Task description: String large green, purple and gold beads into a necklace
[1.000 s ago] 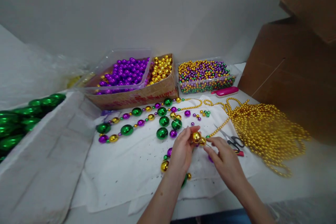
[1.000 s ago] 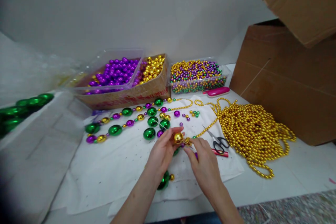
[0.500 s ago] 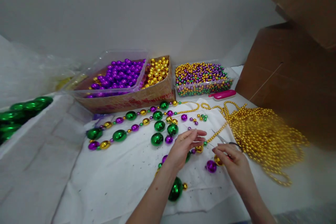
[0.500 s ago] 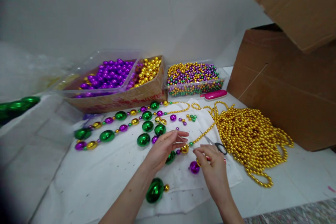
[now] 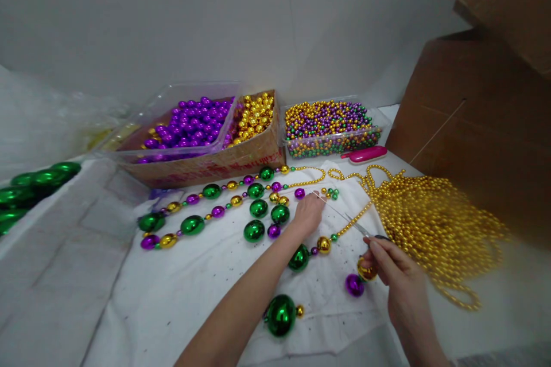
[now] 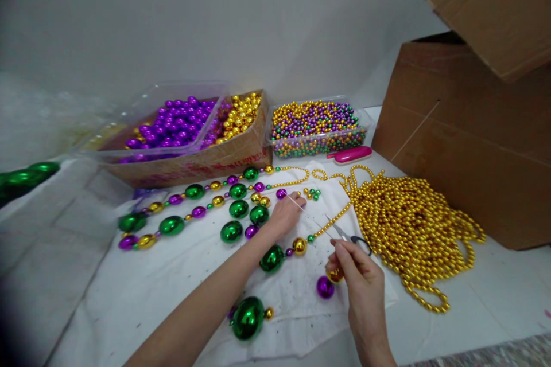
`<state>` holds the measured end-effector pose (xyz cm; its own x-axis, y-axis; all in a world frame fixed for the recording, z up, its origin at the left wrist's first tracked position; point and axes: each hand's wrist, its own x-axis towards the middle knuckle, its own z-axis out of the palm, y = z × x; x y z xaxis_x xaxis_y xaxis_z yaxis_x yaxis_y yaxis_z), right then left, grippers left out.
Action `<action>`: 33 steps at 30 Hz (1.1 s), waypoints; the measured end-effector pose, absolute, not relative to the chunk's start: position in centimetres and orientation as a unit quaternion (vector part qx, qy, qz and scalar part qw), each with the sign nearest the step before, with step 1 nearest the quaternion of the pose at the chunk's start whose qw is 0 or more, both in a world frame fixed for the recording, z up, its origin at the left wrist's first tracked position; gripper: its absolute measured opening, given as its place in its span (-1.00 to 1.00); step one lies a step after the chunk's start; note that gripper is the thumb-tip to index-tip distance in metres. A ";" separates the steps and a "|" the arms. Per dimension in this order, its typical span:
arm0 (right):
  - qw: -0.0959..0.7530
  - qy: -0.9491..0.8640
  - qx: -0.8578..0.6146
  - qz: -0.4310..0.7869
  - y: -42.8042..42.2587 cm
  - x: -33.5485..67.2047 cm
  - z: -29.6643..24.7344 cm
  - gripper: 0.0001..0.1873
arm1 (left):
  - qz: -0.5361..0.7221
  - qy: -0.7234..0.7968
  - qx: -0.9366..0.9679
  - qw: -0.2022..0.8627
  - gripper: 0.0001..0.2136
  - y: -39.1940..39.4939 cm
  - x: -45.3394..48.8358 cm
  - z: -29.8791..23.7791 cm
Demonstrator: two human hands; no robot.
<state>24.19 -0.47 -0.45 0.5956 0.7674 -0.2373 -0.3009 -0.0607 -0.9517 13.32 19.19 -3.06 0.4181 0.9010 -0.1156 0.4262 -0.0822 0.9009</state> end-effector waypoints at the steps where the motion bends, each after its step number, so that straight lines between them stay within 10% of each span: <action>1: 0.659 -0.199 -0.604 0.401 -0.6 24.2 -0.4 -0.60 | 0.256 0.479 0.677 0.497 -0.83 19.2 13.3 -3.1; 12: 0.563 -0.422 -0.693 0.157 -3.0 23.5 1.0 -0.80 | 0.365 0.398 0.350 0.766 -0.85 14.7 7.4 -0.3; 33: 0.543 -0.467 -0.685 0.134 -4.8 22.2 2.6 -0.83 | 0.399 0.312 0.243 0.827 -0.80 12.0 5.1 -0.7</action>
